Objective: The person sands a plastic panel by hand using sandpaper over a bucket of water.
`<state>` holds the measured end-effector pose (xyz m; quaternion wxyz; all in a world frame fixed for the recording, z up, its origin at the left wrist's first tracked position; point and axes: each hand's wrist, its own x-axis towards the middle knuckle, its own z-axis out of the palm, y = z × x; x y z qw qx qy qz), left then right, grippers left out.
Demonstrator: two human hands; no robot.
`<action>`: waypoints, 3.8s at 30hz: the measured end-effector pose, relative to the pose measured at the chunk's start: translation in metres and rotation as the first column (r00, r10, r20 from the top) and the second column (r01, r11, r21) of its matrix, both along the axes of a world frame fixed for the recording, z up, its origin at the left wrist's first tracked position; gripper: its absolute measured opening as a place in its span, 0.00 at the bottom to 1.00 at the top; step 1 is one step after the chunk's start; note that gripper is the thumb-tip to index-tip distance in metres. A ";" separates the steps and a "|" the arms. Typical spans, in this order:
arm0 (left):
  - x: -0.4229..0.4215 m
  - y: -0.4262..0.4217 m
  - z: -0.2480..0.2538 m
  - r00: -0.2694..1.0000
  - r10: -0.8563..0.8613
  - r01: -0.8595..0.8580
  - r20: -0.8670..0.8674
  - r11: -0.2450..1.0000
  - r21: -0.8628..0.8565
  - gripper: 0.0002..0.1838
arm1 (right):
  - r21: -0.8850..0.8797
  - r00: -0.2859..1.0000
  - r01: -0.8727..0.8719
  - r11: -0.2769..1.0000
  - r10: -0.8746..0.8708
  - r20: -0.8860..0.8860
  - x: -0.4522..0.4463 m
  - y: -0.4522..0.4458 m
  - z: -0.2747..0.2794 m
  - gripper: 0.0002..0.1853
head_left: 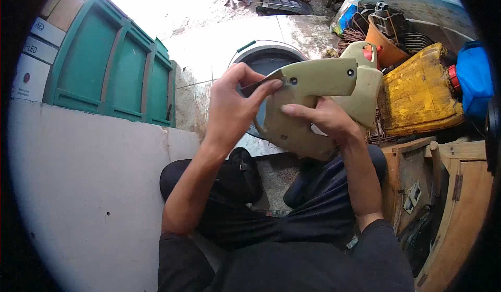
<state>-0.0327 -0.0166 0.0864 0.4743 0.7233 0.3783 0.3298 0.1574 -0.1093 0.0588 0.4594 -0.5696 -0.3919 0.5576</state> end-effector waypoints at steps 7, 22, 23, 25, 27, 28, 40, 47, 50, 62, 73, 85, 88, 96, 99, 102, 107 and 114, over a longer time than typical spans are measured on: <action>-0.005 0.009 -0.012 0.995 0.097 -0.096 0.000 0.984 0.151 0.11 | 0.050 0.998 -0.017 0.999 0.020 -0.061 -0.001 0.002 -0.006 0.32; -0.007 0.009 -0.010 0.998 0.056 -0.057 0.013 0.997 0.059 0.13 | 0.075 0.994 -0.107 0.991 0.110 -0.027 0.001 0.001 -0.006 0.35; -0.007 0.009 -0.009 0.996 0.053 -0.049 0.072 0.997 -0.053 0.14 | 0.076 0.994 -0.100 0.992 0.103 -0.029 -0.001 0.001 -0.005 0.35; 0.002 0.005 -0.002 0.999 0.048 -0.047 0.023 0.998 -0.032 0.15 | 0.098 0.993 -0.077 0.992 0.067 0.095 -0.010 0.001 -0.005 0.36; 0.006 0.004 -0.004 0.999 0.040 -0.040 -0.028 0.999 0.012 0.15 | 0.057 0.990 -0.108 0.992 0.103 0.099 -0.011 0.000 -0.005 0.35; 0.001 0.006 -0.008 0.999 0.046 -0.045 -0.025 0.999 0.016 0.15 | 0.020 0.985 -0.133 0.991 0.130 0.110 -0.009 0.000 -0.003 0.35; -0.004 0.007 -0.009 0.995 0.062 -0.055 0.072 0.994 -0.094 0.15 | 0.085 0.988 -0.126 0.988 0.117 0.098 -0.009 -0.002 -0.012 0.33; -0.008 0.012 -0.008 0.990 0.080 -0.068 0.118 0.993 -0.102 0.13 | 0.154 0.991 -0.020 0.988 -0.001 0.137 -0.024 -0.005 -0.026 0.30; 0.008 0.002 -0.013 0.973 0.140 -0.154 0.184 0.986 0.066 0.11 | 0.077 0.993 0.030 0.997 -0.038 0.110 -0.042 -0.005 -0.019 0.27; 0.012 -0.009 -0.022 0.988 0.131 -0.036 -0.087 0.729 0.683 0.17 | 0.204 0.970 0.222 0.953 -0.237 0.053 -0.051 -0.007 -0.028 0.20; 0.007 -0.007 -0.025 0.969 0.124 0.024 -0.214 0.813 0.581 0.23 | 0.389 0.971 0.133 0.912 -0.199 0.134 -0.050 -0.004 -0.033 0.15; 0.014 -0.030 -0.024 0.928 0.030 0.252 -0.372 0.686 0.682 0.31 | 0.463 0.923 0.074 0.883 -0.236 0.304 -0.059 -0.008 -0.053 0.19; 0.017 -0.028 -0.026 0.861 0.246 0.183 -0.445 0.666 0.723 0.31 | 0.405 0.979 0.068 0.912 -0.139 0.150 -0.056 -0.004 -0.070 0.25; 0.013 -0.024 -0.020 0.878 0.151 0.219 -0.454 0.717 0.662 0.29 | 0.423 0.986 0.163 0.891 -0.162 -0.038 -0.049 -0.005 -0.064 0.22; 0.012 -0.013 -0.023 0.851 0.161 0.195 -0.499 0.787 0.585 0.29 | 0.270 0.863 -0.142 0.952 -0.014 0.504 -0.038 -0.004 -0.057 0.30; 0.013 -0.035 -0.022 0.913 -0.009 0.313 -0.408 0.656 0.686 0.30 | 0.484 0.874 -0.025 0.875 -0.216 0.435 -0.047 -0.006 -0.054 0.26; 0.010 -0.008 -0.022 0.852 0.182 0.191 -0.490 0.765 0.616 0.29 | 0.175 0.872 -0.158 0.972 0.053 0.487 -0.043 -0.007 -0.052 0.36; 0.014 -0.010 -0.025 0.842 0.254 0.175 -0.477 0.707 0.686 0.28 | 0.236 0.802 -0.139 0.962 -0.030 0.596 -0.041 -0.004 -0.053 0.33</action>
